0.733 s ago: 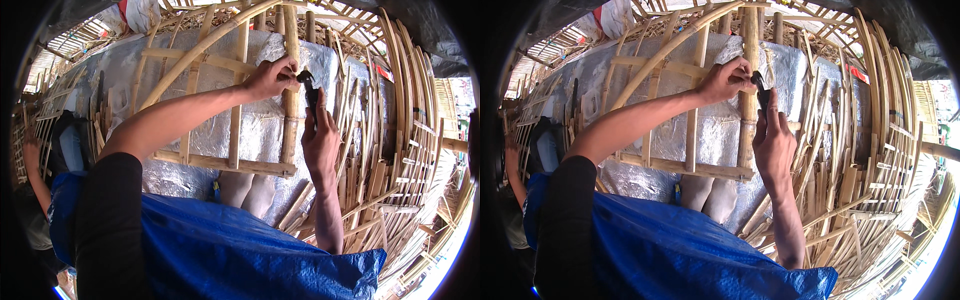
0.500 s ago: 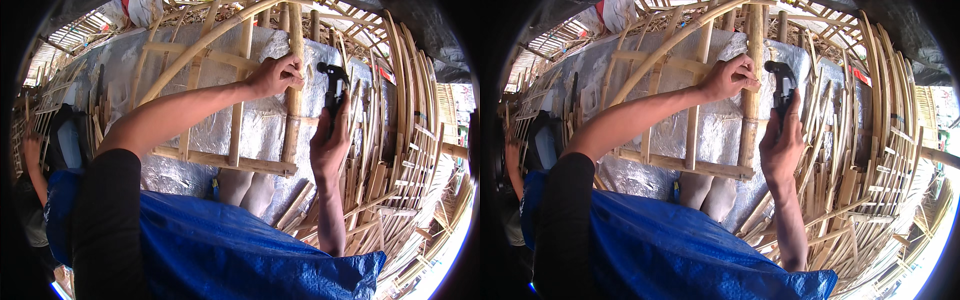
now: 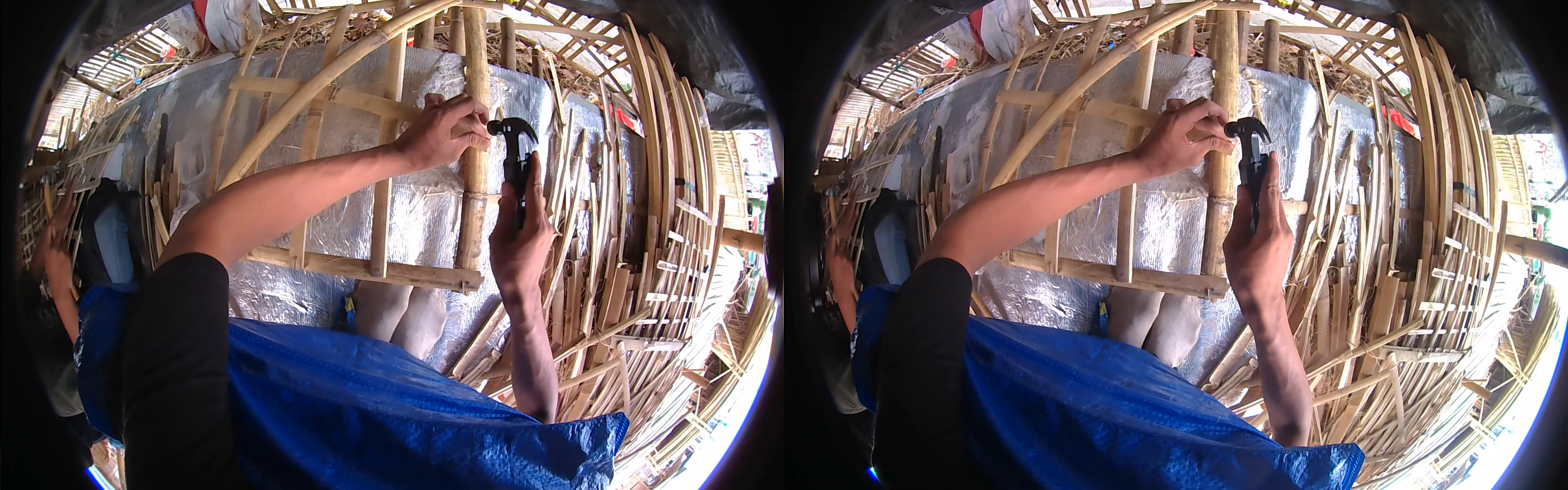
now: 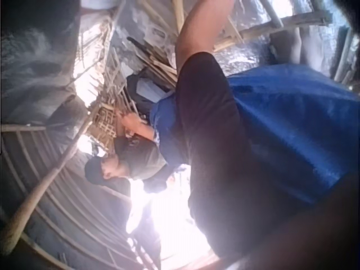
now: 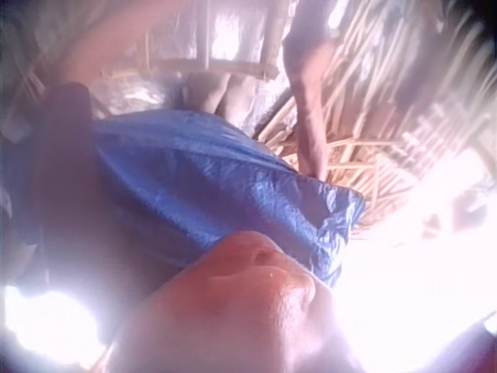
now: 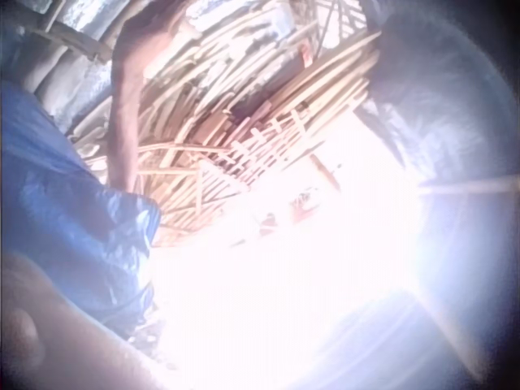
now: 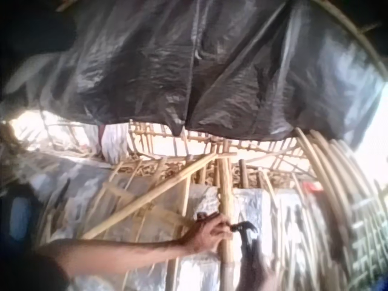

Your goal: The person constructs a geometric bamboo lattice using thin slats and a hammer. They position the bamboo pieces in a cross-hatched pattern, securing the joints by hand and then driving small nails into the intersections using a hammer.

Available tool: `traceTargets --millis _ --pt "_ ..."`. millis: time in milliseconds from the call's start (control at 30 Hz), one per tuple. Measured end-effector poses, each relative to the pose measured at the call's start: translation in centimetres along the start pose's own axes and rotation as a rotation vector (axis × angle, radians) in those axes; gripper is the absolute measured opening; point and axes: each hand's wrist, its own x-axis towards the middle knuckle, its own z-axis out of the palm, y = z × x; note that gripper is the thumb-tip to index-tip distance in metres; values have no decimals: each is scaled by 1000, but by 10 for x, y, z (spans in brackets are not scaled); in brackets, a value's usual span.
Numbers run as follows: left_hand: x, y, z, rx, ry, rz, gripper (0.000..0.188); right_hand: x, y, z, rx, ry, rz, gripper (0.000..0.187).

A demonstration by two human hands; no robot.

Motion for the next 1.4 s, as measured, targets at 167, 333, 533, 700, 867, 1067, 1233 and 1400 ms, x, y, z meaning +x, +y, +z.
traceTargets --millis 167,333,533,700,867,1067,1233,1400 --pt "0 -4 3 -207 -1 -148 20 0 -5 -6 38 -56 107 54" --pt "0 -6 3 -164 3 -123 20 4 -2 1 -31 83 -127 54" --pt "0 -6 1 -136 -25 -160 24 9 1 -8 -97 97 -188 54" --pt "1 -6 6 -253 -39 -250 25 1 8 -7 -98 -115 -62 54" --pt "0 -6 -1 -131 -49 -173 26 4 0 -9 -88 169 -209 53" --pt "0 -10 2 -160 -37 -155 30 3 2 -9 -123 -67 -65 54" --pt "1 -6 1 -126 -87 -213 33 4 9 1 -74 268 -304 52" --pt "0 -11 0 -140 -24 -113 33 8 -3 -12 -100 50 -130 53"
